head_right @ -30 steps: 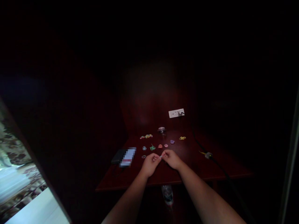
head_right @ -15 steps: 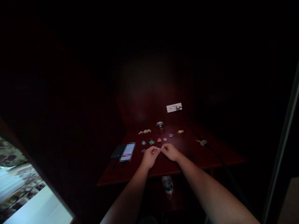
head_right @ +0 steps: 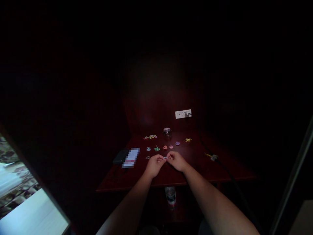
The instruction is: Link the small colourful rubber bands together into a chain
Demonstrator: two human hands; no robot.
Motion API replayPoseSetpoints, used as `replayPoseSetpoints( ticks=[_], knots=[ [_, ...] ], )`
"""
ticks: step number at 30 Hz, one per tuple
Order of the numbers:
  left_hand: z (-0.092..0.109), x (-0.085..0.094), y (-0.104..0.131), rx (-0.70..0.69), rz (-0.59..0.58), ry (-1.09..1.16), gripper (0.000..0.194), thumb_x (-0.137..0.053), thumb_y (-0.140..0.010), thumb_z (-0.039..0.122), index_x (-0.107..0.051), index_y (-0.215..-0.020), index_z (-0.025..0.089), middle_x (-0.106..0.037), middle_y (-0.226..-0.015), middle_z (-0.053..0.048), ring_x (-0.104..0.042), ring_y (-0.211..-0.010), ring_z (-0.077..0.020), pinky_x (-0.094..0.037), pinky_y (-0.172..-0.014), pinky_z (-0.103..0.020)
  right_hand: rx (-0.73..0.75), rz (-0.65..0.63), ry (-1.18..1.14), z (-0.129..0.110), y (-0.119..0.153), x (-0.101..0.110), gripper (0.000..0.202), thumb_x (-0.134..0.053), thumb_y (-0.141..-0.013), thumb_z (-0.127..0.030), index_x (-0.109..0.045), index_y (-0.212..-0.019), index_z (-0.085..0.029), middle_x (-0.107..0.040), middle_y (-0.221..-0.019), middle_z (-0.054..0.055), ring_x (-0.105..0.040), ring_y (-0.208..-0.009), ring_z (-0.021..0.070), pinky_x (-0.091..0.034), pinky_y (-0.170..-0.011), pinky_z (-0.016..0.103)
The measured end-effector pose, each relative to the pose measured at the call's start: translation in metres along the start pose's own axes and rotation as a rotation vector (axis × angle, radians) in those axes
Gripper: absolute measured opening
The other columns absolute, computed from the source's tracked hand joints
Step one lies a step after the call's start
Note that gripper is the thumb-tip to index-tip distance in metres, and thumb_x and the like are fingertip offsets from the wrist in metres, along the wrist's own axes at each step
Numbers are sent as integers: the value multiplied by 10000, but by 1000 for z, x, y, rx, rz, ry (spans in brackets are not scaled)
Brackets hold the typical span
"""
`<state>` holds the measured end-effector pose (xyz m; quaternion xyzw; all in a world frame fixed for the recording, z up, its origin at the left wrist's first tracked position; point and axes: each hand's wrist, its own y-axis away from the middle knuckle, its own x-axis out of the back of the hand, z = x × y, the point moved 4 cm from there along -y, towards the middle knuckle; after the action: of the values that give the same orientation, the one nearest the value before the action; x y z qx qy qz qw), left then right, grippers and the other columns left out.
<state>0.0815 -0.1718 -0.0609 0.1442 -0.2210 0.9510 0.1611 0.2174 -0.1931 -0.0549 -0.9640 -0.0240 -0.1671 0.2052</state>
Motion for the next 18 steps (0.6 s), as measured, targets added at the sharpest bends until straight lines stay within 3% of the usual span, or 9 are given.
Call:
replayPoseSetpoints(
  ticks=[18],
  knots=[
    [10,0,6,8,-28,-18,135,-571,-705,247,-584,-734,116,-607,-670,-45,-537,-604,-103,-414,-570,-205,-10,5,-35,-2,3,1,246,-585,-697,-393,-516,-694,-157,-471,-488,-39,-401,-433,81,-289,-434,200]
  ],
)
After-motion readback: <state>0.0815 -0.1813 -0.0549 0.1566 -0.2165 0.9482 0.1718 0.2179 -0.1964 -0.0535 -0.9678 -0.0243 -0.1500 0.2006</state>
